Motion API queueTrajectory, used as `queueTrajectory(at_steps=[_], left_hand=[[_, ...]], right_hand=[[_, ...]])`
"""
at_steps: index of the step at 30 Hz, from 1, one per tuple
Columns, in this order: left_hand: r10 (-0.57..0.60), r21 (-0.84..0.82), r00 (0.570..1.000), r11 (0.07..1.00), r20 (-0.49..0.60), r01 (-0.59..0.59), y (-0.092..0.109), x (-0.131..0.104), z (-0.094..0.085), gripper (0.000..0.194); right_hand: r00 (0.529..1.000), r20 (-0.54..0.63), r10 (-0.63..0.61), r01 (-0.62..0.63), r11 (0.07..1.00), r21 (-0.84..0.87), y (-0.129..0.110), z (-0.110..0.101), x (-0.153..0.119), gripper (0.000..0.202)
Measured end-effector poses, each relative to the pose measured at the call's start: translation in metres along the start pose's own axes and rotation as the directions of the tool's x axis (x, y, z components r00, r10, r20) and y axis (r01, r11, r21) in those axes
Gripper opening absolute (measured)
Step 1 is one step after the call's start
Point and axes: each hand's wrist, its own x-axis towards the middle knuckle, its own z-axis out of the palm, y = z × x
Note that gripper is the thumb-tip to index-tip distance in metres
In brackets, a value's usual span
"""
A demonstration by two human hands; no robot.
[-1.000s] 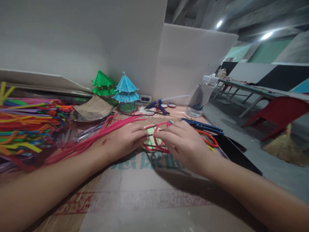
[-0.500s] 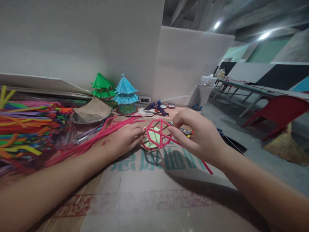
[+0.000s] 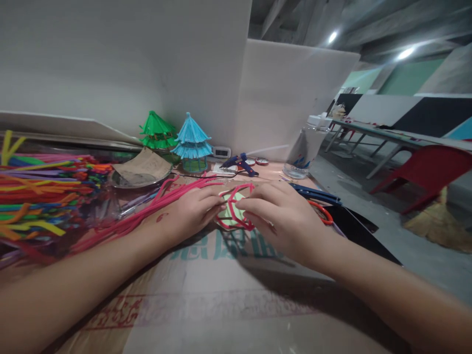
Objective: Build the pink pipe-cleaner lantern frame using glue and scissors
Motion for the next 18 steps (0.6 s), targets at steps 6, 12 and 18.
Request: queueTrajectory(at_steps=[6, 12, 18], left_hand=[[0.061, -0.009, 0.998, 0.998, 0.017, -0.061, 0.0007, 0.0005, -0.0001, 0.019], [0.061, -0.006, 0.998, 0.998, 0.020, -0.061, 0.0032, 0.0014, -0.0023, 0.017], [0.072, -0.004, 0.997, 0.997, 0.035, -0.072, -0.0004, -0.0006, -0.0009, 0.021]], right_hand=[[1.000, -0.012, -0.005, 0.005, 1.000, 0.000, -0.0049, 0.0011, -0.0003, 0.022], [1.000, -0.009, -0.002, 0.002, 1.000, 0.028, -0.0032, 0.0053, -0.0016, 0.026], [0.999, 0.009, 0.035, -0.036, 0.996, 0.083, -0.0034, 0.0071, -0.0015, 0.028]])
